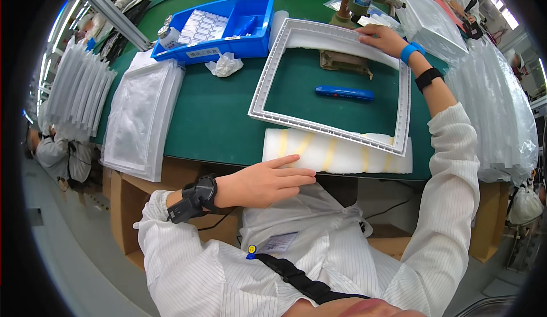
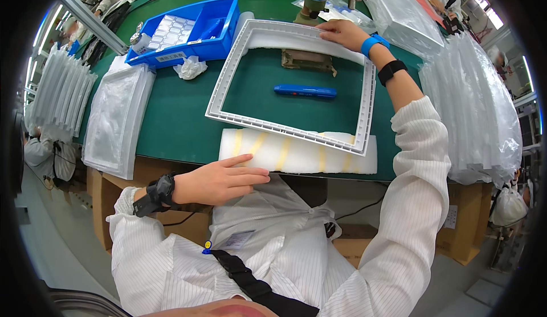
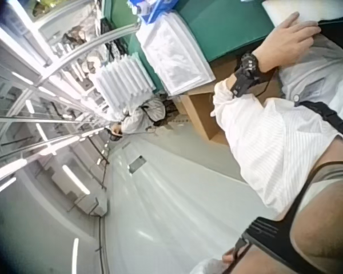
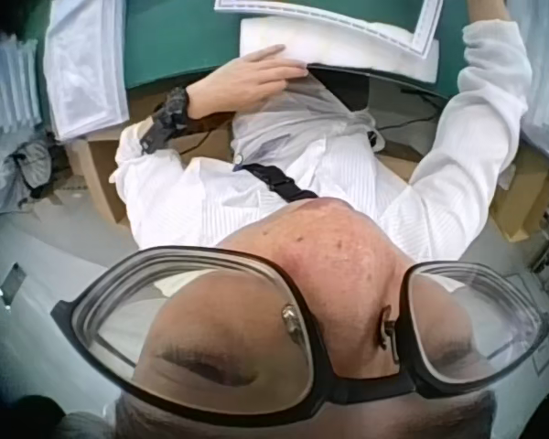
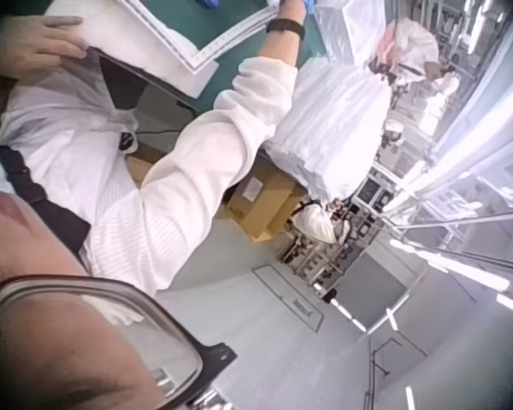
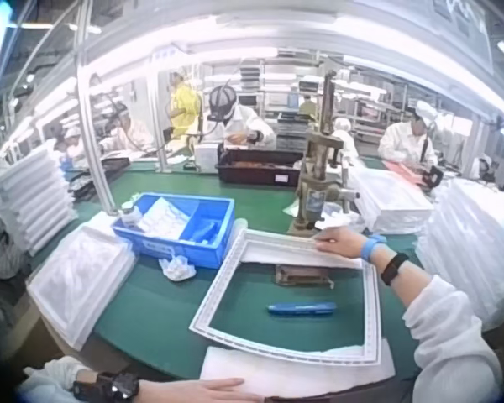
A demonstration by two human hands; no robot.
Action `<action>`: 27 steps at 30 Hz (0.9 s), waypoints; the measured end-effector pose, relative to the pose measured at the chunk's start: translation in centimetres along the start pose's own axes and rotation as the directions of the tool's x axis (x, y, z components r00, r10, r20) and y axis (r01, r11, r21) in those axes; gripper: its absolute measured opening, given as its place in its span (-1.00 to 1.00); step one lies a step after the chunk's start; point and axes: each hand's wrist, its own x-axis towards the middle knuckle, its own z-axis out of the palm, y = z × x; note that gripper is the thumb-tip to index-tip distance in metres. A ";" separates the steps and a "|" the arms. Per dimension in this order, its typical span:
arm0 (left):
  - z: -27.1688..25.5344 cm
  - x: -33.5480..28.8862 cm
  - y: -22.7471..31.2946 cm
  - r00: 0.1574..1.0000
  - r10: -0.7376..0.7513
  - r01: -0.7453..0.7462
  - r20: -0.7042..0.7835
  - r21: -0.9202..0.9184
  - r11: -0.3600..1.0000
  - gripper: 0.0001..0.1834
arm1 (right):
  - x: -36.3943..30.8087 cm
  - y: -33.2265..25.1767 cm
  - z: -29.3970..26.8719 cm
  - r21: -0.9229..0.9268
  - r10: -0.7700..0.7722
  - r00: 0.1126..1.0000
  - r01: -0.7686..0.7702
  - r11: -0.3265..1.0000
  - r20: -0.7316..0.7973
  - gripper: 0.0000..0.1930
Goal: Applying adhesive and attaching a plastic sheet to a white rectangular plastic frame.
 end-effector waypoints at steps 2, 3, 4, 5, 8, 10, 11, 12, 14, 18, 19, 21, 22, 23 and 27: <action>0.1 -0.1 -0.2 0.999 -0.009 0.011 0.033 -0.060 0.998 -0.91 | 0.2 -0.2 0.2 0.000 -0.002 1.000 0.002 1.000 0.010 -0.57; 0.1 -0.2 -0.3 0.999 -0.011 0.013 0.036 -0.056 0.998 -0.91 | 0.4 -0.2 0.5 0.014 -0.014 1.000 0.014 1.000 0.026 -0.57; 0.1 -0.4 -0.3 1.000 0.005 -0.004 0.031 -0.039 0.999 -0.91 | 0.5 -0.2 0.8 0.028 -0.026 0.999 0.025 0.999 0.042 -0.57; 0.1 -0.4 -0.3 0.999 0.020 -0.019 0.025 -0.023 1.000 -0.91 | 0.6 -0.1 0.9 0.030 -0.029 0.999 0.028 0.999 0.042 -0.57; 0.3 -0.4 -0.5 0.999 0.032 -0.032 -0.004 -0.007 0.999 -0.89 | 0.8 0.3 0.7 -0.002 -0.066 0.996 0.066 0.998 0.061 -0.57; 0.3 -0.4 -0.5 1.000 0.016 -0.016 -0.001 -0.017 1.000 -0.90 | 0.6 0.5 0.5 0.034 -0.048 0.997 0.046 0.998 0.064 -0.58; 0.2 -0.3 -0.6 1.000 0.002 -0.002 0.002 -0.023 1.000 -0.91 | 0.5 0.4 0.6 0.034 -0.046 0.997 0.044 0.998 0.063 -0.58; 0.0 -0.2 -0.6 1.000 0.004 -0.004 0.003 -0.024 1.000 -0.91 | 0.4 0.3 0.8 -0.002 -0.045 0.998 0.046 0.999 0.038 -0.60; -0.8 0.3 -0.3 0.998 -0.016 0.007 -0.060 -0.134 0.991 -0.90 | 0.2 0.2 1.2 -0.038 -0.040 0.999 0.041 0.998 0.013 -0.62; -4.2 2.1 -1.4 0.960 -0.163 0.057 -0.229 -0.409 0.911 -0.80 | -0.7 0.3 1.1 -0.109 -0.045 0.996 0.036 0.993 -0.078 -0.63; -5.7 2.5 -2.2 0.942 -0.302 0.206 -0.145 -0.460 0.864 -0.81 | -1.1 0.3 0.7 -0.092 -0.015 0.991 0.003 0.996 -0.133 -0.62; -7.9 5.7 -5.8 0.899 -0.321 0.192 -0.299 -0.390 0.901 -0.86 | -2.5 4.4 -3.1 -0.166 0.059 0.991 -0.079 0.983 -0.118 -0.63; -8.4 7.2 -8.5 0.872 -0.349 0.173 -0.343 -0.450 0.876 -0.90 | -3.0 6.0 -4.5 -0.229 0.123 0.987 -0.143 0.963 -0.100 -0.62; -8.7 8.1 -11.2 0.828 -0.400 0.258 -0.394 -0.365 0.895 -0.88 | -2.6 5.9 -5.3 -0.254 0.175 0.972 -0.211 0.944 -0.156 -0.62; -8.0 13.9 -22.0 0.713 -0.472 0.384 -0.519 -0.274 0.882 -0.74 | -1.5 8.1 -13.8 -0.152 0.091 0.857 -0.193 0.969 -0.508 -0.66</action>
